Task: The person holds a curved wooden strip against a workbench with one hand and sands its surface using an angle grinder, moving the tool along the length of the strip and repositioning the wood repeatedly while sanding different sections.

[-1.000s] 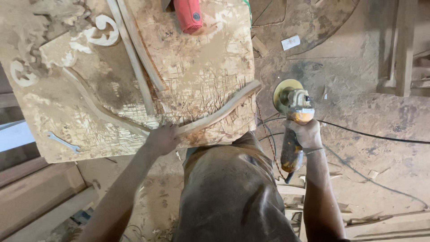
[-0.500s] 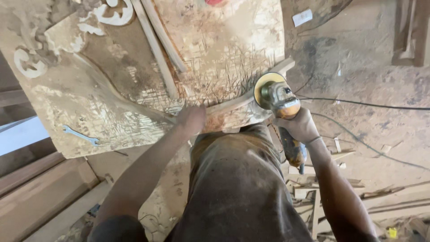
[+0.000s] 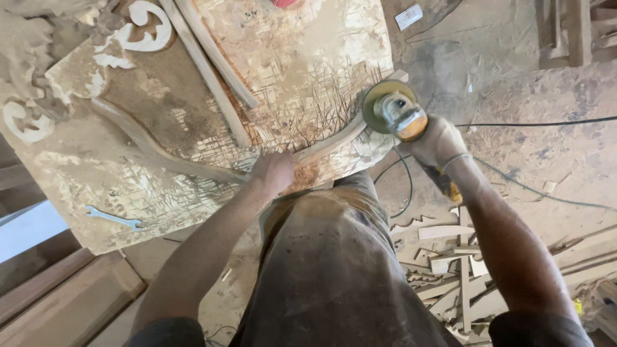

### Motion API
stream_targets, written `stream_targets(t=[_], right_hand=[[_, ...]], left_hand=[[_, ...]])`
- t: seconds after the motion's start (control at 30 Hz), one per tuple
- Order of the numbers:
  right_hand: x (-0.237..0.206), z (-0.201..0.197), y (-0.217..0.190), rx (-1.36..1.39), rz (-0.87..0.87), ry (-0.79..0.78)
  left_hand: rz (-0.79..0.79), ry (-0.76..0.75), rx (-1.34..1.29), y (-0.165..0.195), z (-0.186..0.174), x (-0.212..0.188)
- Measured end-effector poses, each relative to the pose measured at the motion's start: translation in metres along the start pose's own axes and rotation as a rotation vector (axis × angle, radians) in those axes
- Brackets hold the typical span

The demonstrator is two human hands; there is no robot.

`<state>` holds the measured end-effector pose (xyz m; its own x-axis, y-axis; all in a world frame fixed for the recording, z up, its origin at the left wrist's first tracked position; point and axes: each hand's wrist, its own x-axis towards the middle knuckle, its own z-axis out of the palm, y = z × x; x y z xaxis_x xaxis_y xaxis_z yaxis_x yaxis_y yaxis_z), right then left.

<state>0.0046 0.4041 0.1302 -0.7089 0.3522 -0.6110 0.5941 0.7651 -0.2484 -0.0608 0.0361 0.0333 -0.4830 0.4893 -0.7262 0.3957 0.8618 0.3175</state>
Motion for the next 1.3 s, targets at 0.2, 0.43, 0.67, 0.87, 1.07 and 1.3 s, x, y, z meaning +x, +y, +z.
stream_targets(t=[0.2,0.43,0.67,0.87,1.07,1.3], right_hand=[[0.038,-0.038,0.012,-0.016,0.046,0.079],[0.02,-0.014,0.003,-0.03,0.138,-0.168],[0.001,0.013,0.013,-0.006,-0.003,-0.097],[0.047,-0.038,0.033,0.156,0.091,-0.125],[0.011,-0.006,0.012,0.152,-0.057,-0.136],[0.04,-0.028,0.043,0.268,0.053,-0.125]], left_hand=[[-0.039,-0.007,0.041,0.004,-0.001,0.0],[-0.057,0.028,0.119,0.008,0.005,-0.001],[0.014,0.176,0.102,0.007,0.015,-0.007],[-0.047,0.238,0.084,0.005,0.029,-0.004],[-0.222,-0.078,0.016,0.012,0.015,-0.003],[-0.213,-0.072,0.107,0.021,0.005,-0.009]])
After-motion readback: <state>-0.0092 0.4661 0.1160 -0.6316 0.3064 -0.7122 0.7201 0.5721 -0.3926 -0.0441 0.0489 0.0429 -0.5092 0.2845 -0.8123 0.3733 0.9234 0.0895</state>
